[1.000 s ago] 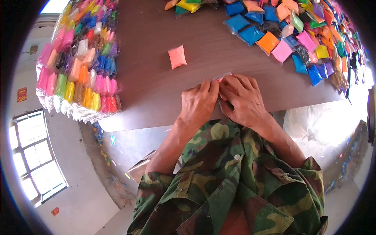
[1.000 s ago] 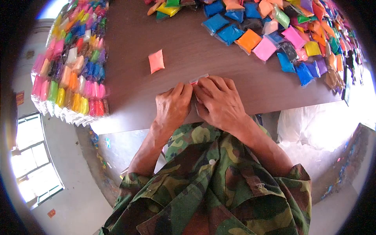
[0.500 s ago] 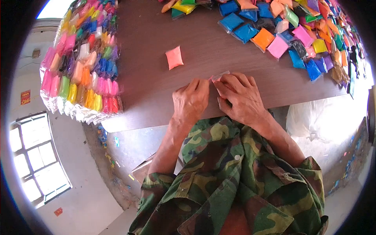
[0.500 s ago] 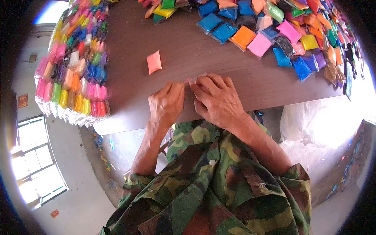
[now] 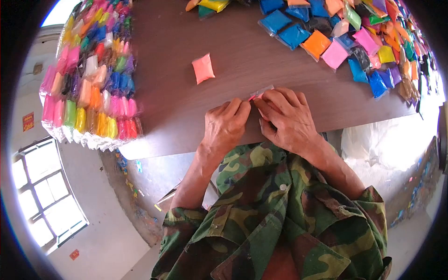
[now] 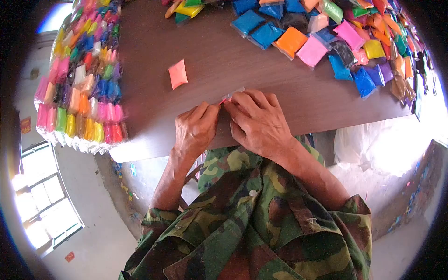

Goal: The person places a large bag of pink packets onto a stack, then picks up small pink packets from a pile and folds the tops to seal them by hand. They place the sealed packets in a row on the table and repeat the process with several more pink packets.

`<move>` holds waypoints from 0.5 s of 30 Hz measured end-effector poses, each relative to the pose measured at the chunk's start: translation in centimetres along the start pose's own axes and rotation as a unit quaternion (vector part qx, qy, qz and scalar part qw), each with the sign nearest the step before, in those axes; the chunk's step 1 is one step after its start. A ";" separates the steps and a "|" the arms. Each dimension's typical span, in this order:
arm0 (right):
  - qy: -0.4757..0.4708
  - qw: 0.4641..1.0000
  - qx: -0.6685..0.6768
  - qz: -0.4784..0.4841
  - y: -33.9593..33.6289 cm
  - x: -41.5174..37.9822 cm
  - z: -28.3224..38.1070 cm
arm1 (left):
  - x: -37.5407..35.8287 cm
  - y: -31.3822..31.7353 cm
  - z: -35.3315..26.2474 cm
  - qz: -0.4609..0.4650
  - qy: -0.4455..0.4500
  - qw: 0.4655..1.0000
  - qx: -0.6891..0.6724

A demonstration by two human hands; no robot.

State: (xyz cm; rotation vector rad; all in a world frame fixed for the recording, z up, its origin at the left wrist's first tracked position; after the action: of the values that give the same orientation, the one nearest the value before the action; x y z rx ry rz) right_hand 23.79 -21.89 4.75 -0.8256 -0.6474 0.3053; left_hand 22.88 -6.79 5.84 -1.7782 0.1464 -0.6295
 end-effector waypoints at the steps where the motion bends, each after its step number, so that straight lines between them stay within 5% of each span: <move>1: 0.003 1.000 -0.001 0.003 0.0 0.0 0.0 | -0.1 0.2 0.1 0.007 0.000 1.000 -0.002; 15: -0.005 1.000 -0.010 0.006 -0.1 0.2 0.1 | 1.4 0.6 0.3 0.024 0.005 0.999 -0.034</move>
State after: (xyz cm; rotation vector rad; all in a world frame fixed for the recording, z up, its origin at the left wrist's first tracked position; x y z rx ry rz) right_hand 23.85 -21.78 4.95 -0.8484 -0.6571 0.3141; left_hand 24.30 -7.32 5.69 -1.8324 0.2179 -0.6048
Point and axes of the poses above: each hand's wrist, its own x-axis towards the middle knuckle, its own y-axis out of the palm, z = x × y, the point moved 7 cm from there along x, towards the middle knuckle, and after that the axes turned 2 degrees about -z, right-handed, at the moved point
